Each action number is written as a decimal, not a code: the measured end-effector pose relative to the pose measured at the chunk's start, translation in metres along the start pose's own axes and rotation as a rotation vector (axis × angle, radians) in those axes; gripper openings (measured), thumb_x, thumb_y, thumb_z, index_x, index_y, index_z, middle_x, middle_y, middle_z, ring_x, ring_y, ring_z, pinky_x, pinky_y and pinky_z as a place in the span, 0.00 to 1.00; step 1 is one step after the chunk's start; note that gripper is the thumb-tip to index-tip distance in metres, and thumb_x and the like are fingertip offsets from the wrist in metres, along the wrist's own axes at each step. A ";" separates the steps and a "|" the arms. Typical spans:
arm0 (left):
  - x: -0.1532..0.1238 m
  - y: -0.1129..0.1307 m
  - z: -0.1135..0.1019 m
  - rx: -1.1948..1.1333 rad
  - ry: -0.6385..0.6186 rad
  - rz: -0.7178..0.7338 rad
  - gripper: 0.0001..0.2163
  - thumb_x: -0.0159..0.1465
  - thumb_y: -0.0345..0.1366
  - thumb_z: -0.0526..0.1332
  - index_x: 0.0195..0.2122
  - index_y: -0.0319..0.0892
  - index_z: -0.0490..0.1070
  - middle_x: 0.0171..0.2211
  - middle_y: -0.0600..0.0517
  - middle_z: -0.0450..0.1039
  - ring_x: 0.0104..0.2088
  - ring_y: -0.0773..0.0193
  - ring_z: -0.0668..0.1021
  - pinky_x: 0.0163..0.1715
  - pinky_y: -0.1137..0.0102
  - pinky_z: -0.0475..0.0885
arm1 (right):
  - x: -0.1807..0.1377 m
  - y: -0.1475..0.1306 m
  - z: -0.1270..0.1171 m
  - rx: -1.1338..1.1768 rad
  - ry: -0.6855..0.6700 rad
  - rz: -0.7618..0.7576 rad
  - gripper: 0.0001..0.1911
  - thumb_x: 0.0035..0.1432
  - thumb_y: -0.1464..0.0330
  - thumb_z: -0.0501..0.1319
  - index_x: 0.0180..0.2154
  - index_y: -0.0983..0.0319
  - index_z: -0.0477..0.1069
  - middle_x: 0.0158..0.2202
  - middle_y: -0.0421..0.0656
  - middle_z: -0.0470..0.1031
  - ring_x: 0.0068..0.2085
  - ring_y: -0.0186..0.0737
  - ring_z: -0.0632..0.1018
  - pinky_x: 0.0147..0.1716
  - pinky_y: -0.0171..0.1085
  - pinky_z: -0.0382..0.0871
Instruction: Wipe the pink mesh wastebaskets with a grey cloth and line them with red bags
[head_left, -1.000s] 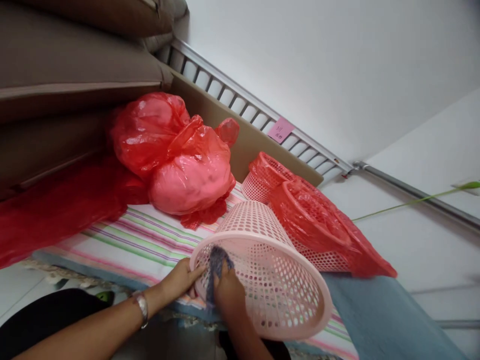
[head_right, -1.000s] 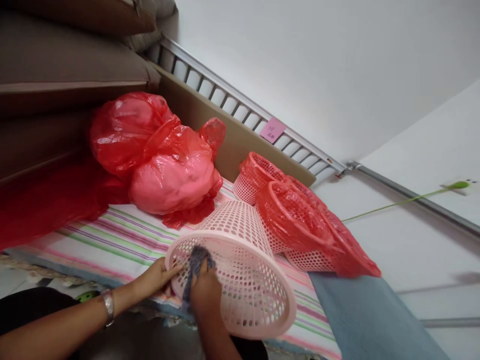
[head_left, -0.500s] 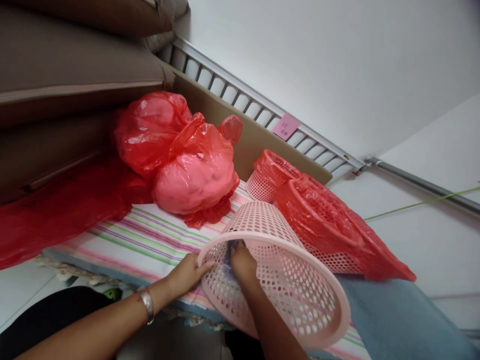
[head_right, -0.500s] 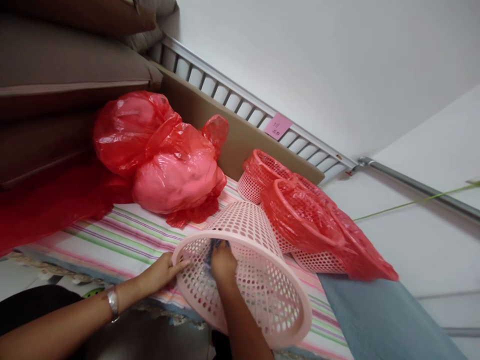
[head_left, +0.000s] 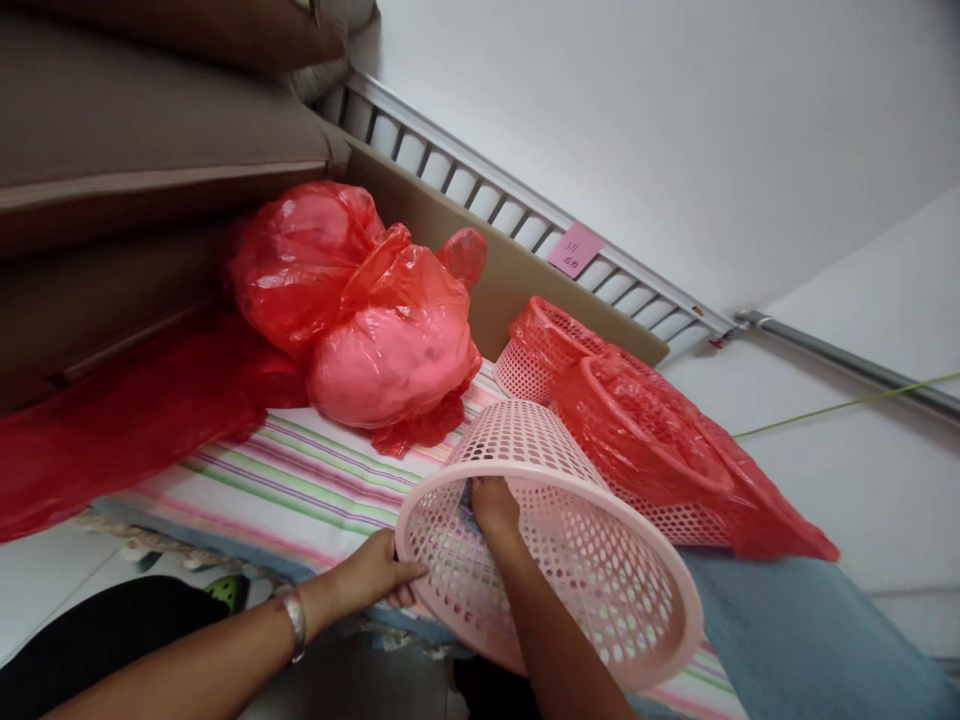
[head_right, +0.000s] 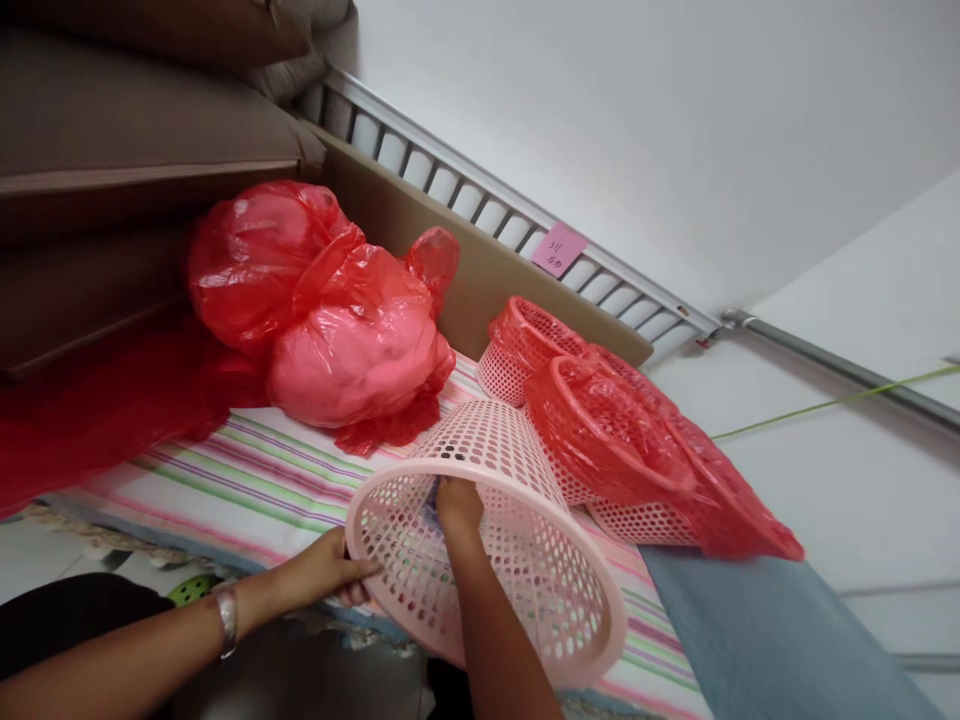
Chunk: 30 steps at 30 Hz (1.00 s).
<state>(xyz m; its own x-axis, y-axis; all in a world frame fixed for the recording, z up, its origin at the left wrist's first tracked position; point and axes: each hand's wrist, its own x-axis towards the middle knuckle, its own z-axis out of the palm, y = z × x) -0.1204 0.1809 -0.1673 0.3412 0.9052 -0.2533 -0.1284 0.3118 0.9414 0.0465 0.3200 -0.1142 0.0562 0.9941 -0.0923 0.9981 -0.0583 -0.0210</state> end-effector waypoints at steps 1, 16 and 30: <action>0.000 0.000 0.001 -0.004 0.006 0.011 0.25 0.49 0.58 0.63 0.26 0.35 0.73 0.17 0.51 0.72 0.18 0.66 0.72 0.22 0.70 0.69 | -0.007 -0.002 0.001 -0.010 0.004 -0.005 0.26 0.65 0.59 0.42 0.54 0.67 0.65 0.48 0.57 0.72 0.47 0.51 0.75 0.43 0.44 0.67; -0.002 0.010 0.002 0.042 0.044 0.027 0.17 0.49 0.50 0.63 0.26 0.38 0.71 0.17 0.54 0.71 0.17 0.66 0.71 0.20 0.71 0.65 | -0.127 0.009 0.025 -0.082 -0.032 -0.193 0.30 0.62 0.61 0.47 0.63 0.64 0.53 0.49 0.55 0.72 0.45 0.51 0.77 0.43 0.43 0.69; -0.009 0.047 -0.036 0.219 0.058 0.226 0.11 0.55 0.42 0.64 0.29 0.37 0.73 0.18 0.57 0.70 0.19 0.68 0.69 0.20 0.76 0.63 | 0.018 -0.003 0.009 0.026 -0.003 0.023 0.27 0.65 0.61 0.37 0.56 0.62 0.64 0.55 0.51 0.68 0.53 0.49 0.71 0.49 0.44 0.64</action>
<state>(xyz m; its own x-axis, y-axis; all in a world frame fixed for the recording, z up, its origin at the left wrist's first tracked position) -0.1629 0.1977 -0.1284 0.2722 0.9615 -0.0384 0.0111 0.0368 0.9993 0.0446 0.3376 -0.1247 0.0789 0.9922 -0.0964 0.9955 -0.0835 -0.0448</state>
